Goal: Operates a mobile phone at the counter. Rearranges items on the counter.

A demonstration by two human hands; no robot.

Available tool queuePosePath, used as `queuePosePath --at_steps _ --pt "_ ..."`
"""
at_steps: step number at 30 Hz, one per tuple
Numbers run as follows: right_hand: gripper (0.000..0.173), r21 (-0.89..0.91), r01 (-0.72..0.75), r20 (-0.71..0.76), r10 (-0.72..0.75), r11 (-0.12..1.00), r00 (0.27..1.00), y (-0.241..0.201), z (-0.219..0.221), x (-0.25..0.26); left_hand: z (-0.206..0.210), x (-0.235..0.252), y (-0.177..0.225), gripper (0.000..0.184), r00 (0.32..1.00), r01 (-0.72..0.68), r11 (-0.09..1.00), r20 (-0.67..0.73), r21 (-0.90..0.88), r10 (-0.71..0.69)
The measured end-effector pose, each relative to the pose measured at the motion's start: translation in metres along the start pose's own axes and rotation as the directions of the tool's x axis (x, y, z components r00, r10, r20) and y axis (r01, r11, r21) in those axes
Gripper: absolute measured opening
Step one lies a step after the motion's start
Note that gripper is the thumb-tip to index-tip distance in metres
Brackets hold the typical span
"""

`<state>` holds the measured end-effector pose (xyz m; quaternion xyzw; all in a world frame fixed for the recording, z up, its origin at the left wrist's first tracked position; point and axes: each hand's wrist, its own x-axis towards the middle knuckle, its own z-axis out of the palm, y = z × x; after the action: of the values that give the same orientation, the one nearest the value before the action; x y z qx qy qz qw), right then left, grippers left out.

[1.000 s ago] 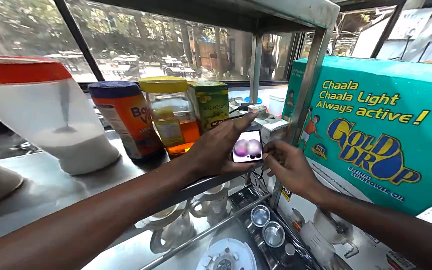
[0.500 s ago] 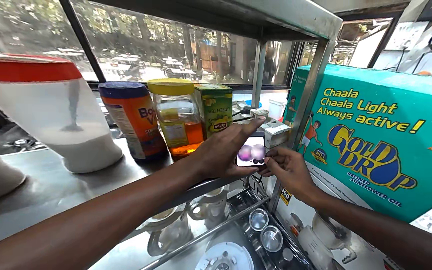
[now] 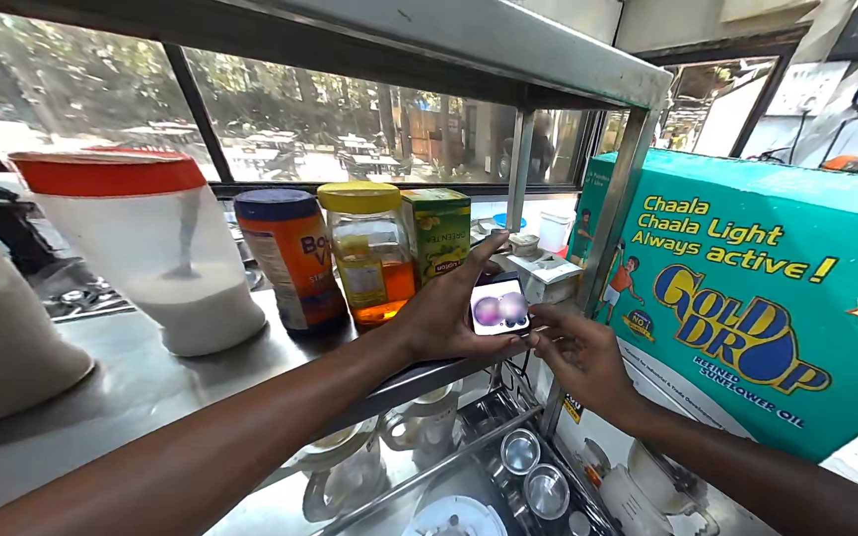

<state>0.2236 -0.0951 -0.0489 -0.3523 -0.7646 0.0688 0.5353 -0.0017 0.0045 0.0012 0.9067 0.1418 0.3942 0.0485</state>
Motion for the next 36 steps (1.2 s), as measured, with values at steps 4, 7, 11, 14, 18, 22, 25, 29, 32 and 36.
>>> queuePosePath --at_steps 4,7,11,14,18,22,25,29,32,36 --pt "0.033 -0.026 0.051 -0.015 -0.051 0.998 0.999 0.002 0.001 -0.001 0.0 0.001 -0.002 0.122 1.0 -0.012 1.0 -0.001 -0.019 0.011" --pt "0.032 -0.091 0.07 -0.023 -0.072 0.993 0.997 0.003 0.001 -0.001 0.0 0.001 0.0 0.121 1.0 -0.012 0.999 -0.011 -0.038 0.012" --pt "0.039 -0.051 -0.004 -0.01 0.004 0.999 1.0 -0.001 0.0 0.001 0.0 0.001 0.001 0.12 1.0 -0.016 0.999 -0.009 -0.041 0.016" --pt "0.051 0.058 -0.121 0.026 0.12 0.991 0.992 -0.005 -0.002 0.002 0.0 0.001 0.002 0.122 1.0 -0.018 0.999 0.004 -0.045 0.018" --pt "0.058 0.199 -0.197 0.082 0.184 0.96 0.98 -0.002 -0.003 0.003 0.001 0.0 0.002 0.122 1.0 -0.025 0.999 0.011 -0.022 0.026" --pt "0.06 0.298 -0.289 0.114 0.267 0.91 0.957 -0.006 -0.004 0.004 0.001 0.0 0.001 0.122 0.999 -0.051 0.998 0.012 -0.035 0.051" --pt "0.061 0.388 -0.336 0.15 0.301 0.858 0.942 -0.008 -0.006 0.006 0.0 -0.001 0.002 0.12 0.998 -0.062 0.997 0.015 -0.039 0.062" --pt "0.063 0.401 -0.361 0.168 0.32 0.842 0.932 -0.011 -0.009 0.007 0.001 0.0 0.002 0.12 0.997 -0.072 0.996 0.002 -0.045 0.072" --pt "0.062 0.345 -0.325 0.126 0.3 0.881 0.946 -0.01 -0.008 0.007 0.0 0.002 0.003 0.12 0.998 -0.066 0.996 -0.01 -0.06 0.066" --pt "0.054 0.111 -0.185 0.021 0.184 0.976 0.983 -0.007 -0.006 0.003 -0.002 0.001 0.001 0.121 0.998 -0.052 0.997 -0.033 -0.053 0.05"
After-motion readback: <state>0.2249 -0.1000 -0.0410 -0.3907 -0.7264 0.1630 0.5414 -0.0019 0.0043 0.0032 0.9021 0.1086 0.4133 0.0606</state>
